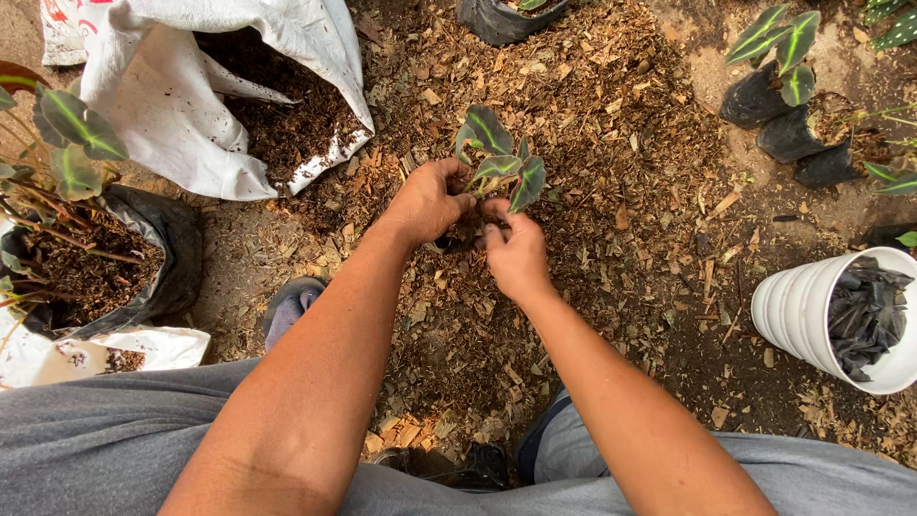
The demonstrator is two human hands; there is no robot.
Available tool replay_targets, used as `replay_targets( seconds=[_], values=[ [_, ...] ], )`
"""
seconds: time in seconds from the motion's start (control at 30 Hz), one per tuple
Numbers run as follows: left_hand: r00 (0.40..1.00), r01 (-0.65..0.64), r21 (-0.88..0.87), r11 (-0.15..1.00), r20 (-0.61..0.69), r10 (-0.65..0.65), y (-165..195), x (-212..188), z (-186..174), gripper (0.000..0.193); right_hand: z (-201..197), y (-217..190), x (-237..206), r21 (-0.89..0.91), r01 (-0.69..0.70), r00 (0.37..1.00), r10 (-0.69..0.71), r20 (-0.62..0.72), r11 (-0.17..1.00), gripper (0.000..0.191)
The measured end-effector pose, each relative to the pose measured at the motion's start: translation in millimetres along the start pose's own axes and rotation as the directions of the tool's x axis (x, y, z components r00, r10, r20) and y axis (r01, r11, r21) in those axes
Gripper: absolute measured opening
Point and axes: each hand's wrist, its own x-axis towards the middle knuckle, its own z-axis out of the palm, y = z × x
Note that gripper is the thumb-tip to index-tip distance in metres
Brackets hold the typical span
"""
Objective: The person prepares a black polybag with soil, places a small plant inside, and firms the soil around the roots. The person repeats this process with additional plants, arranging the finished pots on the ground.
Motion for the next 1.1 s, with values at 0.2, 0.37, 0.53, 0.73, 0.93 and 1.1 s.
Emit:
replay_targets(
  seconds=[0.2, 0.37, 0.53, 0.73, 0.93, 1.1],
  values=[
    [1.000, -0.004, 0.020, 1.000, 0.000, 0.004, -4, 2, 0, 0.027, -2, 2, -5, -0.694, 0.460, 0.817, -0.570, 0.088, 0.553, 0.054],
    [1.000, 0.002, 0.004, 1.000, -0.002, -0.002, -6, 3, 3, 0.027, -1, 2, -1, -0.744, 0.465, 0.845, -0.491, 0.212, 0.479, 0.052],
    [1.000, -0.010, -0.003, 1.000, 0.007, 0.010, -8, 5, 3, 0.029, -7, 2, -1, -0.795, 0.492, 0.824, -0.486, 0.292, 0.357, 0.040],
    [0.999, 0.007, -0.021, 1.000, 0.039, -0.006, -7, 4, 2, 0.026, -1, 7, 2, -0.756, 0.553, 0.787, -0.516, 0.337, 0.350, 0.050],
    [0.998, 0.034, 0.007, 0.999, 0.054, -0.034, -3, 4, 4, 0.024, 9, 17, 11, -0.774, 0.555, 0.776, -0.525, 0.350, 0.305, 0.048],
    [0.996, 0.060, -0.016, 0.998, 0.065, -0.059, -2, 4, 4, 0.021, 6, 30, 13, -0.659, 0.676, 0.649, -0.690, 0.321, 0.329, 0.041]
  ],
)
